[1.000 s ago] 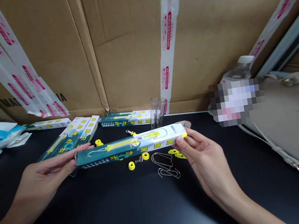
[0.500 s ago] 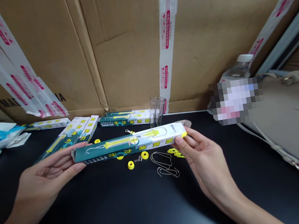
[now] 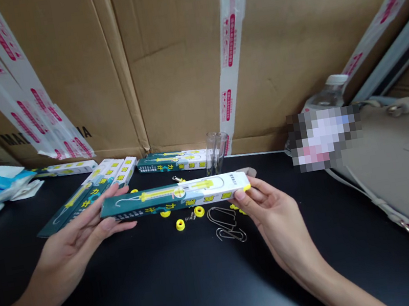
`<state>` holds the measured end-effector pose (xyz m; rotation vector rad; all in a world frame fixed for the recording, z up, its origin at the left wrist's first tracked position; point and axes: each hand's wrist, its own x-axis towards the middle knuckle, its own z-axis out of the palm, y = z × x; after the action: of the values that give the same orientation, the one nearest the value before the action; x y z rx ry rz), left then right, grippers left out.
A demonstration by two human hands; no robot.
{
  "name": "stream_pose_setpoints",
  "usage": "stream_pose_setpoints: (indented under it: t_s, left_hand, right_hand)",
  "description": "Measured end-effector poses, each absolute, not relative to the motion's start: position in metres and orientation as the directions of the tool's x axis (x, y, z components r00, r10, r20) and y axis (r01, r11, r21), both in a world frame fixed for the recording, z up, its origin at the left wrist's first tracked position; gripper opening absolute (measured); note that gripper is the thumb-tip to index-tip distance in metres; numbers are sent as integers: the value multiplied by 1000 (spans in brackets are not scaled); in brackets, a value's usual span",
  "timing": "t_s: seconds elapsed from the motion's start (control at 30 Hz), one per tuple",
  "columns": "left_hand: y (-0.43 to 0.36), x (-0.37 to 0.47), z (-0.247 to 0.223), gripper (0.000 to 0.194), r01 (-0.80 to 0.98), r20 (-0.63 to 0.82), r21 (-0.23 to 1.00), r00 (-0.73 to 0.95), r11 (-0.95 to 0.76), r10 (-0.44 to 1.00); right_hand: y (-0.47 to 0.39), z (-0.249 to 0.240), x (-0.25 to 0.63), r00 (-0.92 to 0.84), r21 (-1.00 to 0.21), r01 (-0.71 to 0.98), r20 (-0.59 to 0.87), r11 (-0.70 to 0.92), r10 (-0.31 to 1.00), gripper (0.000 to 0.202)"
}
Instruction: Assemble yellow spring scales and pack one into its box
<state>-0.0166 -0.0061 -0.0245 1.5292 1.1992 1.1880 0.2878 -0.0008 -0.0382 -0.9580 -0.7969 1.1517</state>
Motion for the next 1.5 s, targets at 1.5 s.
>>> stream_pose_setpoints:
  t_s: [1.5]
  left_hand:
    - [-9, -7, -35, 63, 134, -172, 981, 244, 142, 955]
  right_hand:
    - [-13, -19, 286, 223, -947, -188, 217, 260, 950, 41]
